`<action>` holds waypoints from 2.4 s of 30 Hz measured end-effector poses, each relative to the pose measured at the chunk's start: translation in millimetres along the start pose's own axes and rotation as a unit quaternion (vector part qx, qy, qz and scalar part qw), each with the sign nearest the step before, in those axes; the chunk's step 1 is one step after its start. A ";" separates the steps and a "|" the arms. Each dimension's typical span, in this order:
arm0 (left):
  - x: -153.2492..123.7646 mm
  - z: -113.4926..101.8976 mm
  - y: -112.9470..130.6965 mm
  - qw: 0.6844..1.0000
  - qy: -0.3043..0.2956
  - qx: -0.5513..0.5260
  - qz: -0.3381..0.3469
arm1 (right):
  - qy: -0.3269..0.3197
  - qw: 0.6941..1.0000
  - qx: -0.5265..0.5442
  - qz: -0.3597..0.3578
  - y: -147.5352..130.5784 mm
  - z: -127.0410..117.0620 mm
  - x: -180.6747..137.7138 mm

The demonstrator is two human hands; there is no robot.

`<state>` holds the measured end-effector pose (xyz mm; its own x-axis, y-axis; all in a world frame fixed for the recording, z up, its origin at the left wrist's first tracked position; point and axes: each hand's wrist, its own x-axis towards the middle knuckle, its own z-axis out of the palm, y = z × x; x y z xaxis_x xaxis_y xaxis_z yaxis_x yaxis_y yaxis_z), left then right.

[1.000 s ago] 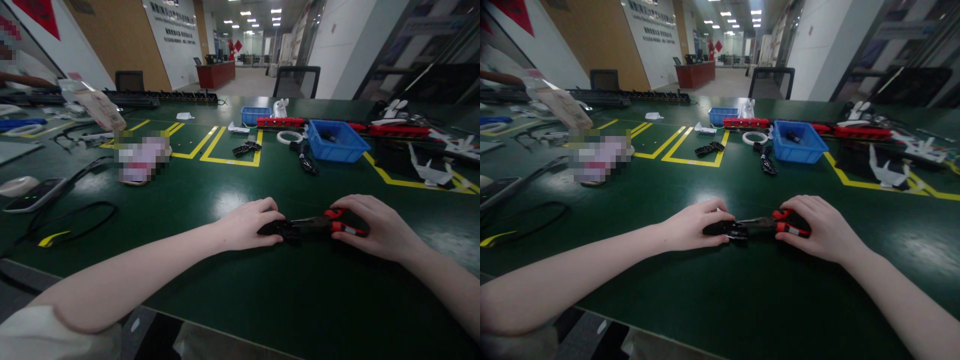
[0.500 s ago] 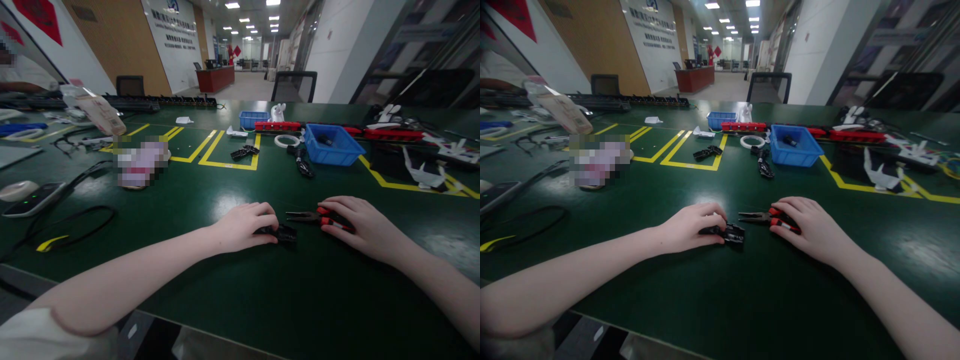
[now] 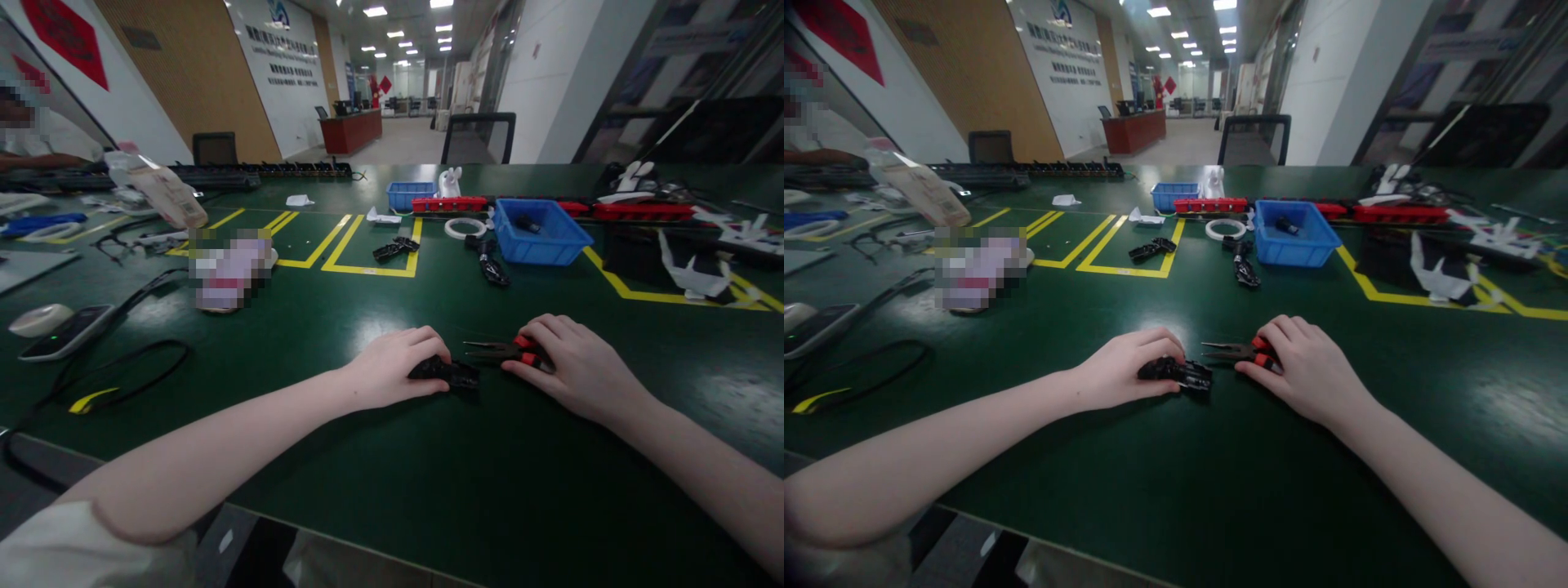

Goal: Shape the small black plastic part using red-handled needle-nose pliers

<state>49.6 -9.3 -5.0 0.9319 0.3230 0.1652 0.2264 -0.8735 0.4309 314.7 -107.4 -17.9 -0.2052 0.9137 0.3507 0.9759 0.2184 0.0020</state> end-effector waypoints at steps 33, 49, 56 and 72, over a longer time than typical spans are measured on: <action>6.2 5.3 -0.9 0.993 -0.028 0.102 0.048 | 0.071 0.988 0.008 -0.138 -28.6 -11.9 0.6; 7.5 4.5 0.1 0.993 -0.035 0.097 0.049 | 0.053 0.990 0.025 -0.132 -32.2 -12.7 3.1; 7.0 4.4 -1.9 0.993 -0.035 0.097 0.050 | 0.063 0.992 0.034 -0.108 -24.4 -14.3 1.0; 6.7 4.2 -1.3 0.993 -0.031 0.097 0.055 | 0.055 0.989 0.032 -0.131 -28.8 -13.0 1.5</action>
<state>56.7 -7.6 -8.2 0.9683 0.2036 0.1444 0.1669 -0.9582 0.2323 287.2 -116.7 -5.2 -0.4369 0.7814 0.4456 0.8831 0.4667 0.0476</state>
